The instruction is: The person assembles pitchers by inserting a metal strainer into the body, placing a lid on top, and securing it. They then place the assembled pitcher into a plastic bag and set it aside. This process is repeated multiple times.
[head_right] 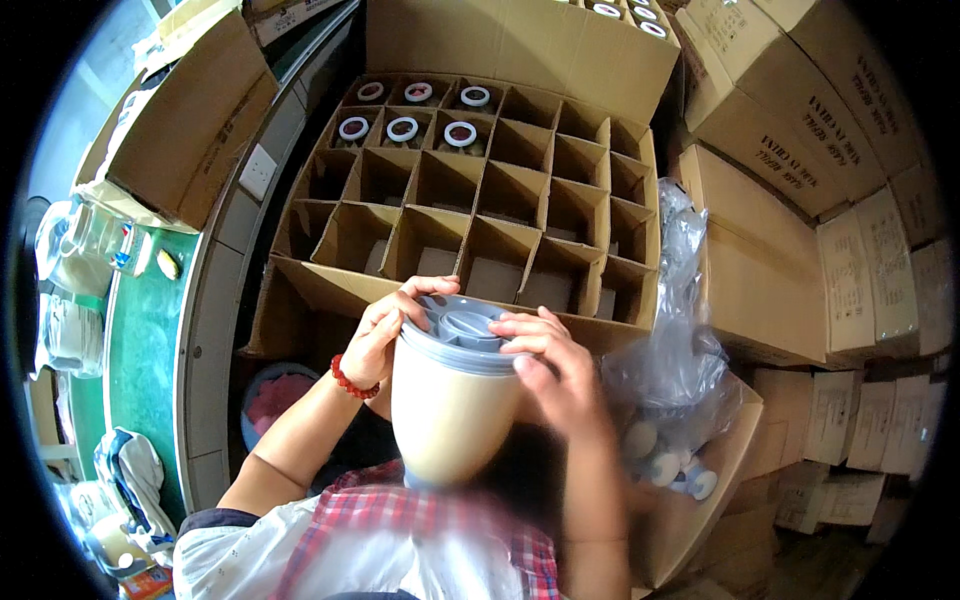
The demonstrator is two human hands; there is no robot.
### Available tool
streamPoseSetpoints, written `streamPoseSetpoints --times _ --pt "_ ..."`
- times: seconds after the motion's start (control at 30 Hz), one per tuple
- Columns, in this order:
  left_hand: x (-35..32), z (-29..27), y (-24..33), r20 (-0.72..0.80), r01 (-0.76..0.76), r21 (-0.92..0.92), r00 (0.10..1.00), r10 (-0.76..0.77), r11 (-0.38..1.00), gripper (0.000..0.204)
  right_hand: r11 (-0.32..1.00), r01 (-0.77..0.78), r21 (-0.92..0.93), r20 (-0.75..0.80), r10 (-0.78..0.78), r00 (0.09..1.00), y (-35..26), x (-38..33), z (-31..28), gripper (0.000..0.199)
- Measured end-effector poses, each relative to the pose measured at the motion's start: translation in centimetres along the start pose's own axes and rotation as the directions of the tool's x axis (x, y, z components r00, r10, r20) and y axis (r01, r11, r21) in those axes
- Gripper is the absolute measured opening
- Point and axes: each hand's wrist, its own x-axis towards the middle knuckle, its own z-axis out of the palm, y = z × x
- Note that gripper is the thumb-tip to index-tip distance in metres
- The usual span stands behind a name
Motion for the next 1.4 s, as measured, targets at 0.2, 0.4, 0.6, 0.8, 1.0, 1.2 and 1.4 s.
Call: streamPoseSetpoints --times 0.2,0.4,0.6,0.8,1.0,1.2,1.4 --pt "-0.3 0.1 1.4 0.0 0.055 0.136 0.998 -0.055 0.989 0.032 0.991 0.075 -0.108 0.012 -0.074 0.997 -1.1 0.5 1.7 0.02" --pt "0.2 5.0 6.3 0.03 -0.044 0.727 0.999 0.032 0.685 0.024 0.862 0.201 0.466 -0.098 -0.176 0.98 5.8 -0.7 1.5 0.037" --pt "-1.6 0.7 1.4 -0.149 0.04 -0.107 0.987 -0.056 0.993 0.041 0.931 0.005 -0.365 -0.042 -0.021 0.999 -5.3 0.6 4.8 0.015" --pt "1.1 4.3 5.6 -0.03 -0.03 0.677 0.997 0.068 0.736 0.033 0.84 -0.141 0.525 -0.201 0.283 0.938 3.7 1.3 1.1 0.063" --pt "2.4 9.8 8.0 0.159 -0.105 0.886 0.984 -0.083 0.453 0.018 0.114 -0.476 0.872 0.454 0.176 0.873 7.6 2.7 1.9 0.078" --pt "-1.1 -0.9 0.3 0.075 0.246 -0.43 0.969 -0.237 0.869 0.027 0.851 -0.073 -0.519 0.035 0.107 0.994 -7.5 -2.3 1.5 0.056" --pt "1.5 5.2 4.9 -0.049 0.085 0.467 0.996 -0.07 0.88 0.032 0.77 -0.51 0.382 -0.015 0.557 0.83 3.3 0.7 -1.1 0.073"
